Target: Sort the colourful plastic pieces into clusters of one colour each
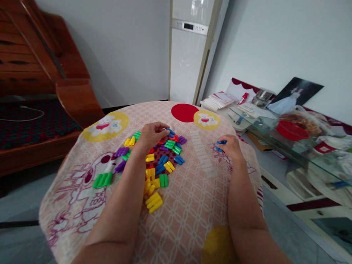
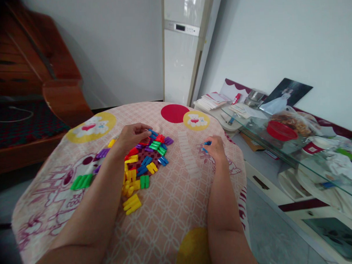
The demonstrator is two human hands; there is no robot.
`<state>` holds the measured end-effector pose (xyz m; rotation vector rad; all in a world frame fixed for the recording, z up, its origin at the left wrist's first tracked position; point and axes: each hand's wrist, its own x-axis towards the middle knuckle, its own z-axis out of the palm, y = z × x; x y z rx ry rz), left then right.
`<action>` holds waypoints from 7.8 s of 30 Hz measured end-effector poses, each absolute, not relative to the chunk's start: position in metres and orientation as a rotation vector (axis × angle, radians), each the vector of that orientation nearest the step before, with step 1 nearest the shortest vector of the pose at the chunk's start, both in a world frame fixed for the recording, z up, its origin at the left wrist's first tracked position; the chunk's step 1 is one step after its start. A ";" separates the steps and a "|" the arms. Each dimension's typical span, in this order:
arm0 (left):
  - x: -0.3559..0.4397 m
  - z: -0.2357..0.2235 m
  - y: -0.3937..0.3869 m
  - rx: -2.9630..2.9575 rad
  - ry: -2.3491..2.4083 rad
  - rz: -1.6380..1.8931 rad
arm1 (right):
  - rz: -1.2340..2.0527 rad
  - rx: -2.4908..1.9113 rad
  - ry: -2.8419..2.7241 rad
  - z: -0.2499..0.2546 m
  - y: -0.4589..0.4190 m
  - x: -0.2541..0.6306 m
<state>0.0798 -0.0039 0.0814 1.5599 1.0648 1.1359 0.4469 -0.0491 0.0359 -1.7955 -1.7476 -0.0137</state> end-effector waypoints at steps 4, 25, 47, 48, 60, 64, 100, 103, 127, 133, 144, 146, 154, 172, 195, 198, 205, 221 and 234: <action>0.080 0.083 -0.005 1.558 1.069 1.126 | 0.023 -1.776 -1.729 0.036 -0.049 0.446; 0.105 0.092 -0.021 1.756 0.813 0.855 | 0.619 -1.153 -1.707 0.077 -0.056 0.312; 0.109 0.092 -0.023 1.614 0.942 0.958 | -0.017 -1.798 -1.283 0.073 -0.048 0.389; 0.109 0.092 -0.023 1.617 0.946 0.961 | -0.066 -1.872 -1.265 0.073 -0.048 0.397; 0.102 0.089 -0.019 1.610 0.966 1.001 | -0.300 -2.210 -1.363 0.051 -0.037 0.407; 0.085 0.094 -0.016 1.570 1.020 1.064 | -0.295 -2.262 -1.385 0.047 -0.031 0.406; 0.074 0.084 -0.005 1.664 1.228 1.113 | 0.084 -1.549 -1.959 0.039 -0.031 0.320; 0.074 0.084 -0.005 1.675 1.233 1.105 | -0.078 -1.619 -1.855 0.051 -0.029 0.357; 0.075 0.081 -0.005 1.674 1.217 1.087 | -0.416 -2.010 -1.876 0.051 -0.030 0.405; 0.072 0.081 -0.004 1.699 1.229 1.101 | 0.068 -1.714 -2.227 0.075 -0.044 0.333; 0.068 0.085 -0.004 1.609 1.197 1.156 | 0.207 -1.596 -2.622 0.059 -0.066 0.264; 0.068 0.085 -0.003 1.608 1.189 1.159 | 0.236 -1.611 -2.543 0.061 -0.064 0.269; 0.069 0.087 -0.004 1.582 1.198 1.158 | 0.120 -1.767 -2.110 0.077 -0.053 0.332; 0.070 0.086 -0.005 1.607 1.196 1.151 | -0.313 -1.980 -2.013 0.058 -0.043 0.414; 0.055 0.099 -0.010 1.527 1.257 1.259 | 0.080 -1.274 -2.500 0.058 -0.063 0.255; 0.057 0.101 -0.011 1.514 1.266 1.252 | 0.075 -1.110 -2.676 0.039 -0.075 0.224; 0.057 0.097 -0.008 1.497 1.228 1.265 | 0.147 -1.306 -2.759 0.047 -0.081 0.234; 0.057 0.100 -0.012 1.501 1.250 1.256 | 0.243 -1.615 -2.424 0.085 -0.075 0.270; 0.057 0.095 -0.009 1.502 1.229 1.268 | -0.028 -2.018 -1.539 0.084 -0.055 0.396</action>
